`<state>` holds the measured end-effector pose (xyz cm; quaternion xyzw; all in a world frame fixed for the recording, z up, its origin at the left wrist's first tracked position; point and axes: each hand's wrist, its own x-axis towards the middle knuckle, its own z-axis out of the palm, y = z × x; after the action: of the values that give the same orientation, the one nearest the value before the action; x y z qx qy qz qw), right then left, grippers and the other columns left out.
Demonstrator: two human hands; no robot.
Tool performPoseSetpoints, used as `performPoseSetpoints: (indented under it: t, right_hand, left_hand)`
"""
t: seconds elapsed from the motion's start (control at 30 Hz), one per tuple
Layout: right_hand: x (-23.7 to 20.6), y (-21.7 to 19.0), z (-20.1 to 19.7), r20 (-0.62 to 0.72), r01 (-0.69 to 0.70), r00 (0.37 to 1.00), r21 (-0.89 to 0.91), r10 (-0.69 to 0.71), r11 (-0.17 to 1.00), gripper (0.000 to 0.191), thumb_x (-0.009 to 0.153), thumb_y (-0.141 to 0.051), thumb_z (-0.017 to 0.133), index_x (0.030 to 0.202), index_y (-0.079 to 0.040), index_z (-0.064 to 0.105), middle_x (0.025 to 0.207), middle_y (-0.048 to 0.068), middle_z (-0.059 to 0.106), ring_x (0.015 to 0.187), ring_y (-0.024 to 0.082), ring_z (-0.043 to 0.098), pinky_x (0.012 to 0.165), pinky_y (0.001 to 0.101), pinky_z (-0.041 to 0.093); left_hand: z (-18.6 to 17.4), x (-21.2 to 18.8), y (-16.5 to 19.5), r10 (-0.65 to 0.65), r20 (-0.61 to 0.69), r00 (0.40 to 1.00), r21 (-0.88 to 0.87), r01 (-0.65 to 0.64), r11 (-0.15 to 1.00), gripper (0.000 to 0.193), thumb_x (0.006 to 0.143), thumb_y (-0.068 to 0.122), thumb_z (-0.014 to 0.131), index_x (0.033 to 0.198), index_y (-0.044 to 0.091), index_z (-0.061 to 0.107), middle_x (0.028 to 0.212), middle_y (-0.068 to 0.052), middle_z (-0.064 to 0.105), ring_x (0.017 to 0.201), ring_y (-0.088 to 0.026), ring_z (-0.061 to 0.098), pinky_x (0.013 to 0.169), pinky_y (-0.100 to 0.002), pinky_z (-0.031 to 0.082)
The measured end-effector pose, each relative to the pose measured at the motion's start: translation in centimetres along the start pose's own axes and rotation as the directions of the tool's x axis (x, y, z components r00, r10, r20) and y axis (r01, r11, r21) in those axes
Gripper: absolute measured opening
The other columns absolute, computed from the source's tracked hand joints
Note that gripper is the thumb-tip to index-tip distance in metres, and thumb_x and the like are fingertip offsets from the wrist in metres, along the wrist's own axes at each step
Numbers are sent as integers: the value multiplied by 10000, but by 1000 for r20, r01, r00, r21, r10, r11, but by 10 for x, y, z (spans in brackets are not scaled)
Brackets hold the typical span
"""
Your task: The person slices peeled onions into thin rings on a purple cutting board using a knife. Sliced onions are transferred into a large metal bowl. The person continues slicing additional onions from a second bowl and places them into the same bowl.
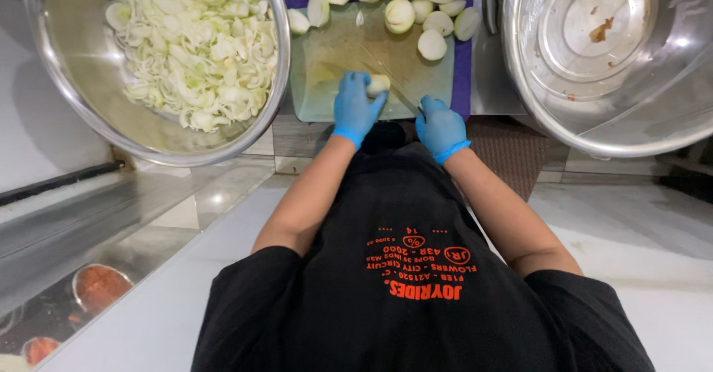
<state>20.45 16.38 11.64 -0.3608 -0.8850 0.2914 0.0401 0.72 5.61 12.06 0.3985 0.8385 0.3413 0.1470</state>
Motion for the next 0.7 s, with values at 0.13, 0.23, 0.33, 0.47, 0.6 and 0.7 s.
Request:
performPoseSetpoints:
  t: [0.13,0.23,0.33,0.47,0.6,0.7]
  right_hand:
    - [1,-14,8,-22,32,999,10,-32,999,130,1006,-169,593,1042,-48,562,927,263,678,748,494,658,659,592,528]
    - [-2,-25,15,93,-32,995,18,30,999,159,1004,-217,582,1034,-61,569,838,252,686,735,491,664,668,607,516]
    - [-5,-33,15,80,-59,995,71,53,996,183,1019,-220,551,1021,-37,553,819,247,689,728,487,672,659,604,522]
    - [-1,-35,2,72,-135,989,89,129,987,240,1006,-266,570,1038,-29,558,812,277,689,718,501,669,664,600,532]
    - [-4,-32,-6,121,-201,973,41,195,979,240,1001,-251,564,1045,-16,554,779,274,688,684,490,675,649,601,533]
    - [-13,-34,-2,85,-159,984,48,154,986,194,989,-211,562,1013,-19,559,774,265,688,672,471,679,635,582,541]
  left_hand:
    - [-2,19,-15,192,119,974,27,-197,980,371,812,199,817,1049,58,568,1080,-175,561,1018,-399,586,872,-478,513]
    - [-15,24,-26,302,214,929,75,-324,943,310,866,152,780,1092,80,582,1158,-168,572,1064,-385,595,888,-464,525]
    - [-11,24,-16,292,173,941,67,-307,949,332,834,148,776,1088,72,576,1153,-170,572,1060,-386,591,888,-465,526]
    - [3,31,9,125,119,985,119,-139,983,419,763,221,836,1045,53,576,1097,-184,568,1034,-415,574,828,-493,503]
    - [-6,34,1,346,271,898,12,-362,932,426,796,202,826,1120,61,588,1147,-169,578,1082,-398,579,908,-474,516]
    - [-8,22,-10,430,297,853,-75,-428,901,425,821,192,807,1165,64,593,1196,-162,582,1115,-372,587,935,-452,531]
